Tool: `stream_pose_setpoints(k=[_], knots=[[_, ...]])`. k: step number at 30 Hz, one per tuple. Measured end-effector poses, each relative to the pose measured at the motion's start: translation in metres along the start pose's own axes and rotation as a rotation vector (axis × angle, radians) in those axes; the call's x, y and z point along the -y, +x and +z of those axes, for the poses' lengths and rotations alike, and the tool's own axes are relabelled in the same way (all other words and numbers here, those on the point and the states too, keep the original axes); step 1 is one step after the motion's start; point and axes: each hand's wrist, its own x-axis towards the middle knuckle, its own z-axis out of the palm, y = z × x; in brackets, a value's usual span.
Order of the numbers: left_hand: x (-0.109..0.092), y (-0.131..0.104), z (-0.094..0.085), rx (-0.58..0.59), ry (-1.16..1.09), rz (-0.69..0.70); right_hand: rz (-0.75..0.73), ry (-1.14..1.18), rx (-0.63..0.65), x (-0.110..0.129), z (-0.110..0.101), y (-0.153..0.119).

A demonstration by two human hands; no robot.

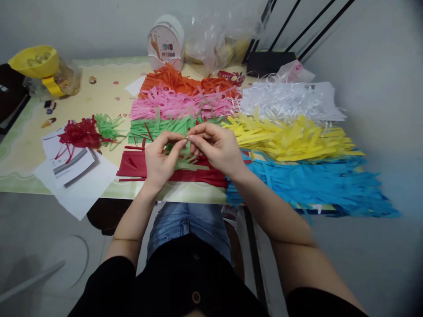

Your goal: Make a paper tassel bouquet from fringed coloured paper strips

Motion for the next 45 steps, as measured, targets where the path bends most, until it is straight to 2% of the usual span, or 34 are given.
stream_pose_setpoints(k=[4,6,9,12,15,19,21,23,26,28,34,40,45], knots=[[-0.002,-0.001,-0.002,0.019,-0.126,-0.076,-0.004,0.032,-0.038,-0.002,0.007,-0.001],[-0.004,-0.004,-0.002,-0.020,-0.119,-0.073,-0.008,0.057,-0.054,-0.004,0.011,-0.002],[-0.005,-0.010,0.000,-0.117,-0.041,0.014,-0.017,0.105,-0.067,-0.006,0.015,-0.003],[-0.004,-0.015,0.003,-0.147,-0.020,0.078,-0.013,0.175,0.006,-0.006,0.013,-0.001],[-0.003,-0.015,0.005,-0.160,-0.155,-0.035,-0.011,0.165,0.064,-0.004,0.009,0.000],[-0.006,-0.010,0.008,-0.185,-0.397,-0.291,-0.083,0.062,-0.013,-0.002,0.007,0.000],[-0.007,-0.006,0.008,-0.124,-0.534,-0.423,-0.148,-0.021,-0.049,-0.002,0.005,0.000],[-0.009,-0.002,0.007,0.011,-0.659,-0.546,-0.191,-0.068,-0.032,0.000,0.002,0.002],[-0.011,0.004,0.003,0.206,-0.753,-0.672,-0.131,-0.006,0.062,0.007,-0.002,0.006],[-0.011,0.006,0.002,0.247,-0.768,-0.702,-0.055,0.055,0.093,0.012,-0.002,0.008],[-0.008,0.000,0.006,0.167,-0.771,-0.722,0.067,0.150,0.054,0.019,0.004,0.011],[-0.001,-0.006,0.012,0.055,-0.827,-0.773,0.019,0.125,-0.112,0.016,0.011,0.019],[0.004,-0.007,0.000,0.101,-0.759,-0.711,-0.022,0.015,-0.120,0.016,0.014,0.022]])
